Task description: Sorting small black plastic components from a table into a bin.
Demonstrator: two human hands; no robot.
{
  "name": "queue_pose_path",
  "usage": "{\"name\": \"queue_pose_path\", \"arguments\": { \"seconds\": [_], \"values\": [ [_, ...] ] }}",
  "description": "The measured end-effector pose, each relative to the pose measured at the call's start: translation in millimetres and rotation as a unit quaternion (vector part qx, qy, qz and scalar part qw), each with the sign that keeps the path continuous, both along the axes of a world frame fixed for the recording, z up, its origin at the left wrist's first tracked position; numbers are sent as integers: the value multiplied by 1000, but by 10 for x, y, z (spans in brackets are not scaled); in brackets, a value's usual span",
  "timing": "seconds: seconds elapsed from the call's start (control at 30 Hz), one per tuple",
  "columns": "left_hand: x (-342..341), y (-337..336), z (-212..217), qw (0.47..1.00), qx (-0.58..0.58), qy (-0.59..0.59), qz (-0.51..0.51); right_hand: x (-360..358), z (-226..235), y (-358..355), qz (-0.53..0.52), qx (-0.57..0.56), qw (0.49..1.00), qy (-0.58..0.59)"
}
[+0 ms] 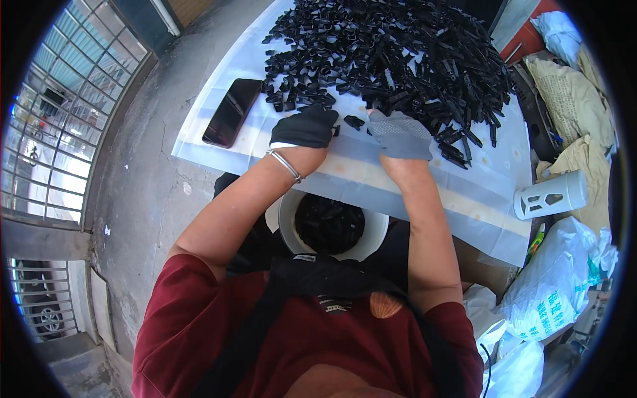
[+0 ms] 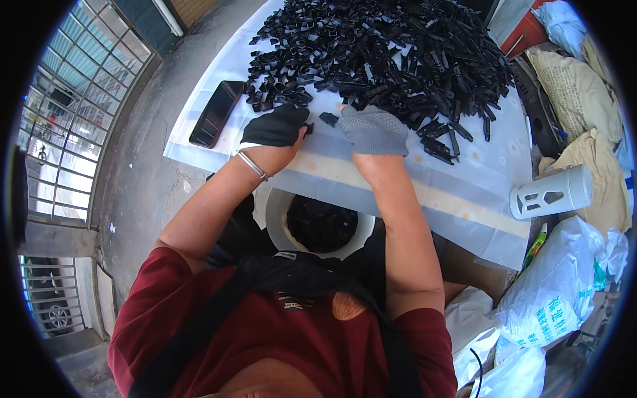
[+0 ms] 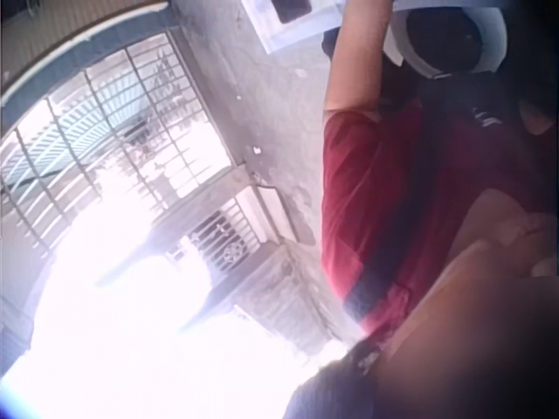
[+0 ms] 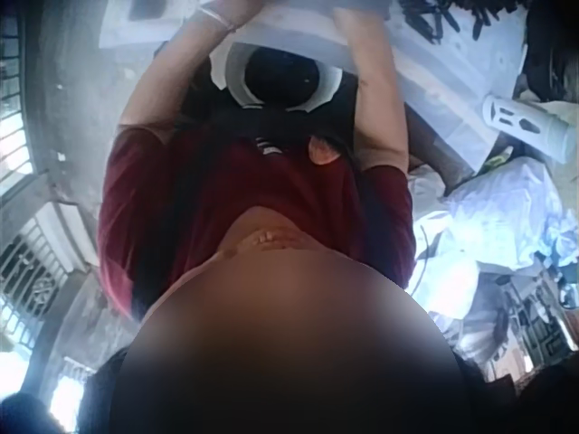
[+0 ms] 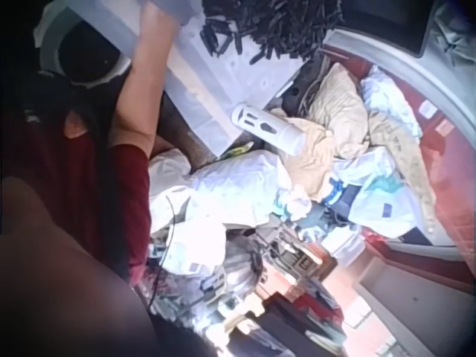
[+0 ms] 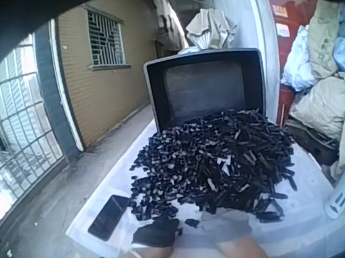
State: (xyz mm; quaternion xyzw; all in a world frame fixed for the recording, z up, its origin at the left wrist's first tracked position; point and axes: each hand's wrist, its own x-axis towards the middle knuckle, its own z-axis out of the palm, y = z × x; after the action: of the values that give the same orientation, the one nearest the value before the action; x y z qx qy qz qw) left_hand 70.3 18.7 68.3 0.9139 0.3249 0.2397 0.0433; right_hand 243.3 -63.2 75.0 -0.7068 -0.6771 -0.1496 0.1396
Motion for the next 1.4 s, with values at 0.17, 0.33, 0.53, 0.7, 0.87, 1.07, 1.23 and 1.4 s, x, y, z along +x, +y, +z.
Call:
{"name": "queue_pose_path", "arguments": {
  "seconds": [0.17, 0.33, 0.53, 0.7, 0.87, 1.07, 1.23, 1.4],
  "values": [
    [132, 2, -68, 992, 64, 74, -81, 41, -68, -22, 38, 21, 998, -44],
    [17, -62, -129, 998, 10, -21, -66, 8, -42, -265, 98, 117, 988, 36],
    [-253, -418, 128, 980, -160, -71, -94, -317, -29, -471, 210, 20, 933, 291],
    [-333, -535, -16, 882, -369, -265, -123, -449, -127, -541, 198, 10, 922, 332],
    [-373, -737, -125, 729, -605, -319, -22, -591, -51, -523, 227, 35, 922, 311],
    [-434, -583, 22, 832, -510, -219, -15, -385, -39, -586, 205, 25, 946, 248],
    [-440, -537, 53, 853, -486, -185, -39, -403, 33, -586, 201, -16, 966, 160],
    [-368, -588, 62, 921, -347, -164, -69, -546, -91, -540, 232, 55, 963, 130]
  ]
}}
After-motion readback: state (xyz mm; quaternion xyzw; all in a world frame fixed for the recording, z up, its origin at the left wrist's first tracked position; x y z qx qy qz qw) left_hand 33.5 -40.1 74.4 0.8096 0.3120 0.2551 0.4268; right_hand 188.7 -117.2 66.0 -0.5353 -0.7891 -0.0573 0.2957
